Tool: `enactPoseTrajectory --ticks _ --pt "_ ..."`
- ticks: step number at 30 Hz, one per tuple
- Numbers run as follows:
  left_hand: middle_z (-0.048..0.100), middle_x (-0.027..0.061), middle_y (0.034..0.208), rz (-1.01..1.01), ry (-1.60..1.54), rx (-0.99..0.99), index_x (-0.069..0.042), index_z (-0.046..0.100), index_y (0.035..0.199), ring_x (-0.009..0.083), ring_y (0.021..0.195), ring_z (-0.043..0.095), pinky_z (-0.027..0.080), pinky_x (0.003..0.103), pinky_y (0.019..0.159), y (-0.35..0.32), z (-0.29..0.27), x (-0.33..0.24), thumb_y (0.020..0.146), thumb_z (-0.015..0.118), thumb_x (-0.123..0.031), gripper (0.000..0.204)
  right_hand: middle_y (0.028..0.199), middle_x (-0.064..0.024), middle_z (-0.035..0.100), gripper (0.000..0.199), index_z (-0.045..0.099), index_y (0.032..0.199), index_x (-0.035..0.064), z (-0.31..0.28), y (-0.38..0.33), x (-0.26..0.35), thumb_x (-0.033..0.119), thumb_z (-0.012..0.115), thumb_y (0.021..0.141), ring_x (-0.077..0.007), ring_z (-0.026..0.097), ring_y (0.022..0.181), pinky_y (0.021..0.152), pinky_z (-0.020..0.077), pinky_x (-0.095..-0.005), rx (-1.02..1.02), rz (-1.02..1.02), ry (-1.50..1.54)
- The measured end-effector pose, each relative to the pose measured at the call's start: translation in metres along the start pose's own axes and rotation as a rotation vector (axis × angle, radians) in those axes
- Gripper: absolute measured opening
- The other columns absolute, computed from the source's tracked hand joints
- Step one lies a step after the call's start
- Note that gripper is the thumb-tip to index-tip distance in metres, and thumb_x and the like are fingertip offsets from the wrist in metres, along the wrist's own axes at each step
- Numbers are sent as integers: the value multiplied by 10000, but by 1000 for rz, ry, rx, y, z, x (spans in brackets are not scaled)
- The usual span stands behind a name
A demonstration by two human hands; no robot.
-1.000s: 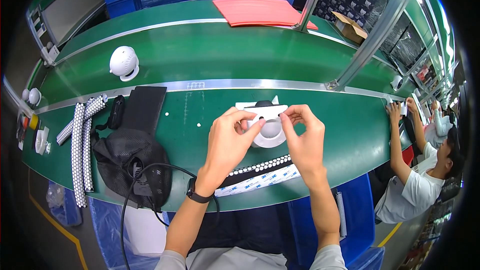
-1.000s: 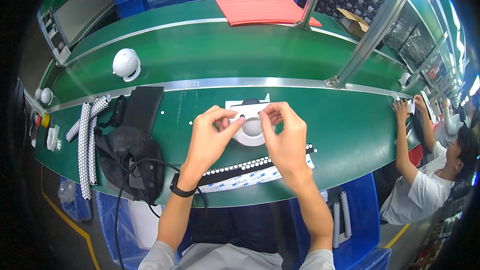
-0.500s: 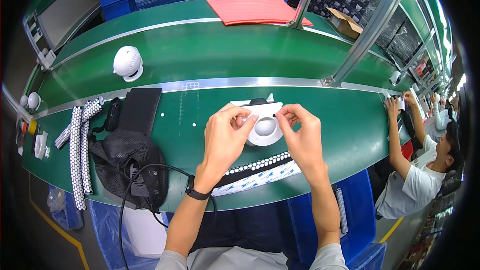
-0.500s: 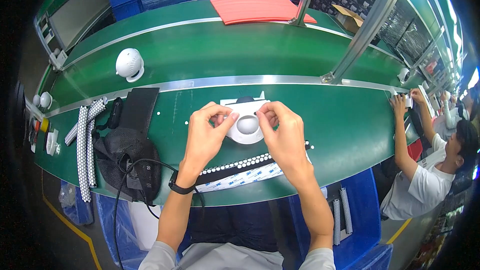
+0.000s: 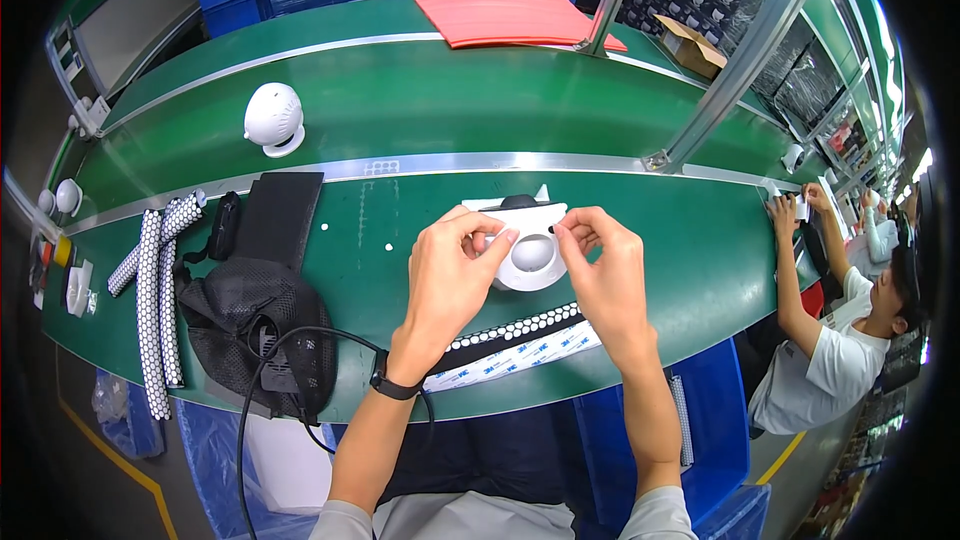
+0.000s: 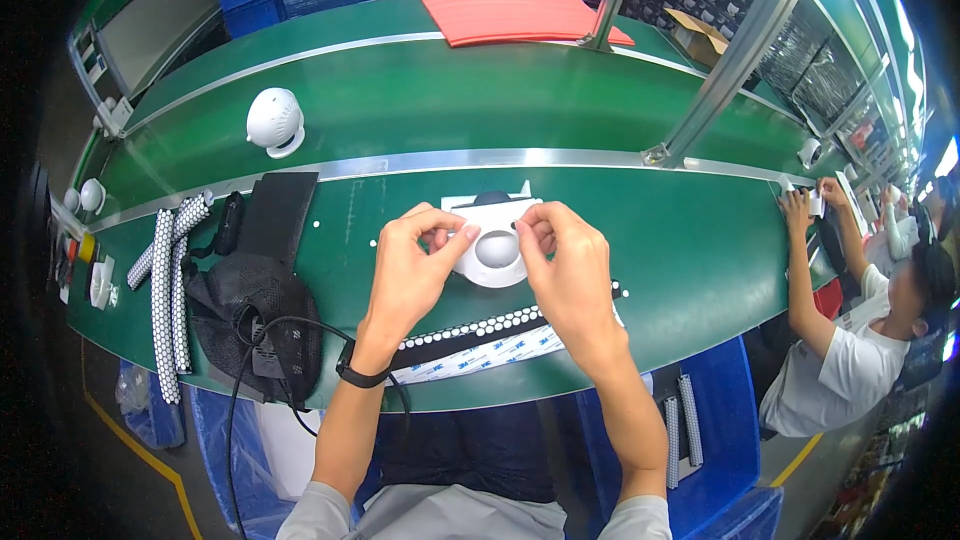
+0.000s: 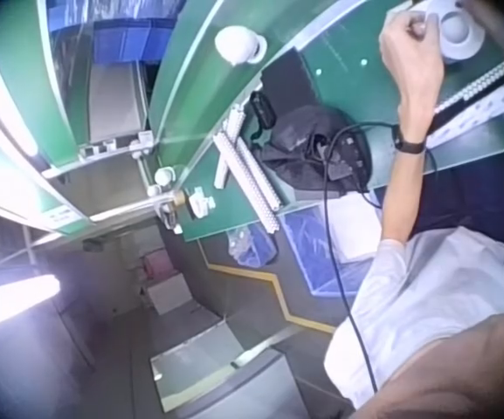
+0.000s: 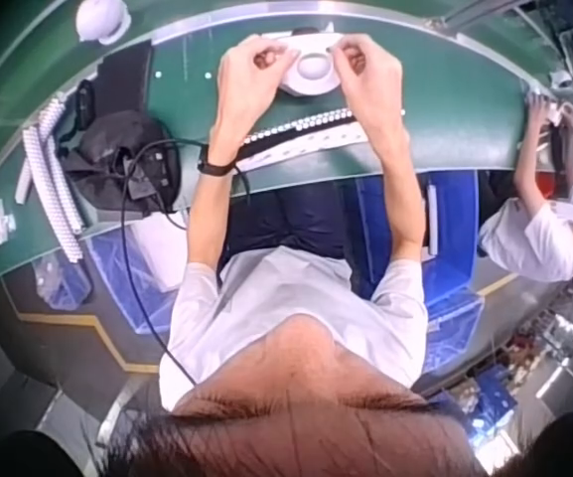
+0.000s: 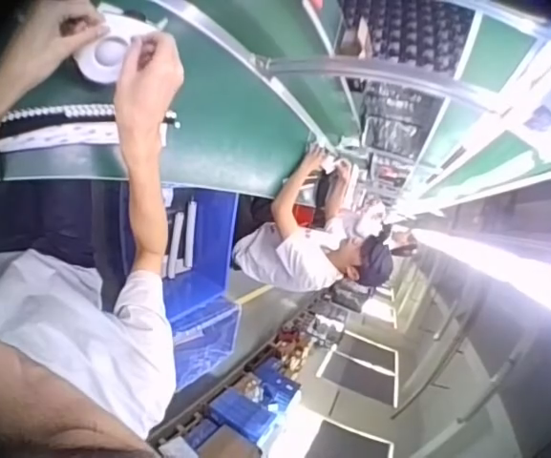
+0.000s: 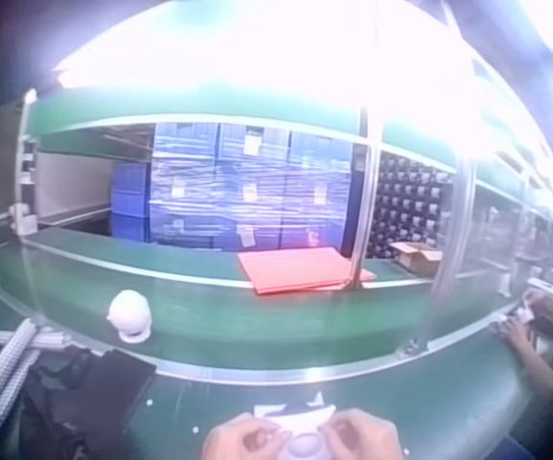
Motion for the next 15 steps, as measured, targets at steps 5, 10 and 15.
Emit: enactPoseTrajectory --ticks 5,10,15 --pt "552 12 748 1 -5 8 36 807 960 94 709 484 401 291 636 0 2 -1 914 861 -166 214 800 -99 730 67 717 970 -59 0 -1 2 -31 764 932 -152 656 698 681 530 -293 -23 -21 -61" --pt "546 7 763 16 -30 14 37 805 963 87 717 472 396 289 636 -2 3 1 917 861 -161 211 781 -89 709 90 715 968 -65 -3 1 -1 -13 780 932 -144 617 677 651 503 -303 -17 -29 -101" --pt "597 46 829 57 34 12 25 798 1037 125 738 547 445 300 651 -8 2 -3 925 834 -128 193 749 -50 652 98 727 997 -51 5 7 -31 5 784 940 -111 553 672 619 447 -290 155 129 45"
Point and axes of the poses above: each hand's wrist, its own y-axis towards the middle knuckle, its own z-axis out of the palm, x = y × z, the point moved 8 cm from there along y, towards the middle knuckle
